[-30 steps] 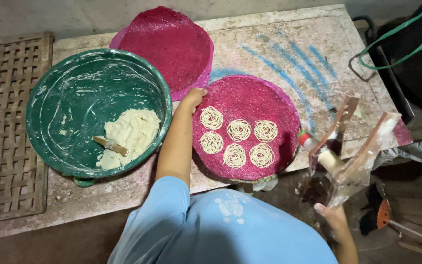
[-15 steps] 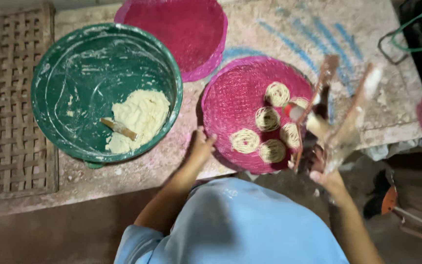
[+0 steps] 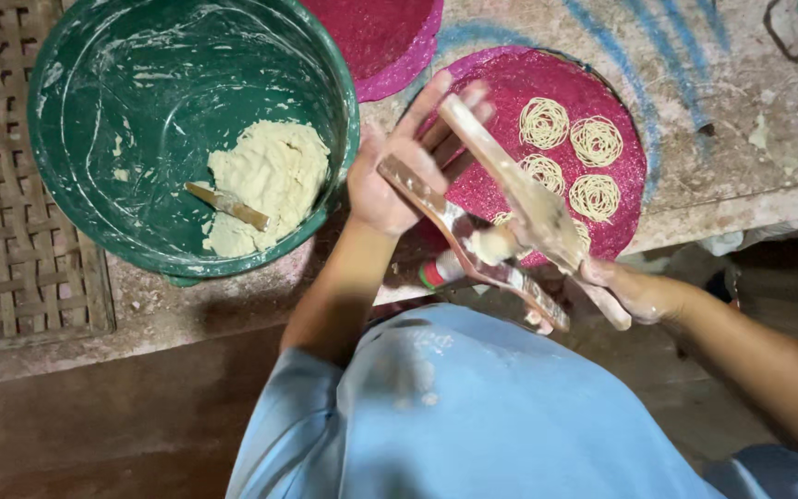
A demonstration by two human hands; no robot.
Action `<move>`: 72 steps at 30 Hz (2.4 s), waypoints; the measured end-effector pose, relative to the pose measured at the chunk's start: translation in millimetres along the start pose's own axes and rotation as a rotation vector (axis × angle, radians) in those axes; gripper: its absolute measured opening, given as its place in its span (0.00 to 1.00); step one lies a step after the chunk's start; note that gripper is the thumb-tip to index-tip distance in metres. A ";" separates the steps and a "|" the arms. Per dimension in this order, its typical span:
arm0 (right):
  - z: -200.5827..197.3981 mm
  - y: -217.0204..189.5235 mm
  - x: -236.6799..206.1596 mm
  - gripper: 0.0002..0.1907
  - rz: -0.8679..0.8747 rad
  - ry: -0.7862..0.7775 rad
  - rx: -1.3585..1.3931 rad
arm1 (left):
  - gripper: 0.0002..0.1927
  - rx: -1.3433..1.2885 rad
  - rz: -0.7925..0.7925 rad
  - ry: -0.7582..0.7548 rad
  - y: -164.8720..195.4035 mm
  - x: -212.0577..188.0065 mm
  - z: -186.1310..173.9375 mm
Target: The person uses a manual noodle press to extrude dough into spiral shapes onto a pink mat. They repeatedly load dough into the press, squeeze the handles to form noodles, and scrape excess dough back into a green bucket.
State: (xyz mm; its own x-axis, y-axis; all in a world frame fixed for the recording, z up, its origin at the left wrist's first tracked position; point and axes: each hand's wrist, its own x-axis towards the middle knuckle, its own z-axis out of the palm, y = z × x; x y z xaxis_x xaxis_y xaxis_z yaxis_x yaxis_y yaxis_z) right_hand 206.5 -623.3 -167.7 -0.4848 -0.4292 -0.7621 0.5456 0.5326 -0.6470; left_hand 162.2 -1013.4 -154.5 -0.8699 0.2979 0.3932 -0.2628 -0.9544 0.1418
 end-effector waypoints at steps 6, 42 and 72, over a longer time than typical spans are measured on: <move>-40.1 -33.1 -15.0 0.39 0.070 -0.057 -0.097 | 0.28 0.018 0.098 -0.151 -14.1 42.8 -14.6; -3.9 -142.5 15.2 0.36 -0.095 0.267 -0.558 | 0.15 -0.057 0.302 -0.058 6.4 87.4 -65.6; -44.5 -86.3 2.9 0.45 0.066 -0.095 0.036 | 0.29 0.057 0.081 -0.045 -23.0 81.2 -32.3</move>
State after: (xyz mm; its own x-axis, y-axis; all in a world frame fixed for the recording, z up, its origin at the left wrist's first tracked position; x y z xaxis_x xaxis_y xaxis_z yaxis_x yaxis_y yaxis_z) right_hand 127.6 -638.0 -113.0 -0.3806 -0.4622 -0.8010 0.5992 0.5365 -0.5943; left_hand 84.1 -967.9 -155.2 -0.8675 0.2213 0.4456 -0.1666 -0.9731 0.1591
